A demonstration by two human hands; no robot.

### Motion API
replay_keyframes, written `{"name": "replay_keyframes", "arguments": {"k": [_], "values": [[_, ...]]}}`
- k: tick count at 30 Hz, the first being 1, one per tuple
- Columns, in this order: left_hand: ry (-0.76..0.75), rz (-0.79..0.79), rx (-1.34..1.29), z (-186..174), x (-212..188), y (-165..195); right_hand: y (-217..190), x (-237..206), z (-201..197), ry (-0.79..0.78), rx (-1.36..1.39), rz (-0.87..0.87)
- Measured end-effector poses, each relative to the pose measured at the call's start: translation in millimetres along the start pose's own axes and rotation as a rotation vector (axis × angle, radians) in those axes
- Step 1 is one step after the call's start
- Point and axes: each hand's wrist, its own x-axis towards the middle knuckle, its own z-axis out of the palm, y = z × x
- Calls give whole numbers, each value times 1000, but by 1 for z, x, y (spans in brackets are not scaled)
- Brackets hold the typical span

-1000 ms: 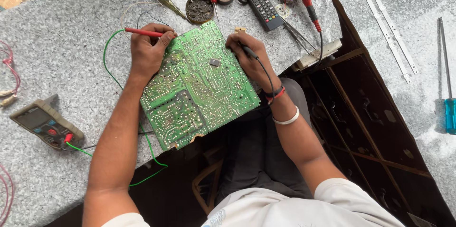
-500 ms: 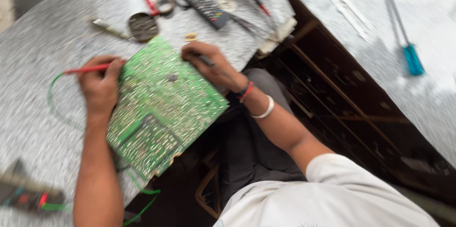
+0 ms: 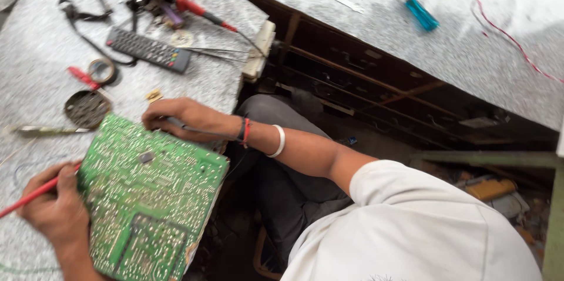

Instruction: The person holds a green circuit board on the workbench and probes its solder-side traces and components with the red and black multimeter test leads, repositioning the probes at different points across the board while the multimeter sits on the bench.

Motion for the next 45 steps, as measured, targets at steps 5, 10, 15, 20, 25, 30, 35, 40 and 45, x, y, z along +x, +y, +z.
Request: {"name": "replay_keyframes", "arguments": {"k": [5,10,15,20,25,30,35,40,45], "values": [[24,-69,-193,12,-2,12,-1,0,-3,-12,14,-8],[43,-110,-195,20,1,37,-1,0,-2,-34,1,54],[28,-64,-80,20,3,48,0,2,-4,-42,-17,27],[-3,-56,-11,17,5,47,-2,1,-4,-41,-4,49],[-1,-57,-75,15,7,38,-3,1,-4,-34,-16,5],[-16,-44,-90,10,4,25,-3,2,-3,-34,-25,20],[-14,-39,-103,8,3,17,-4,2,-4,-38,-26,34],[-4,-36,-91,9,6,21,-6,4,-3,-16,-41,23],[32,-57,-82,13,11,31,-9,8,-2,-32,-42,36]]}}
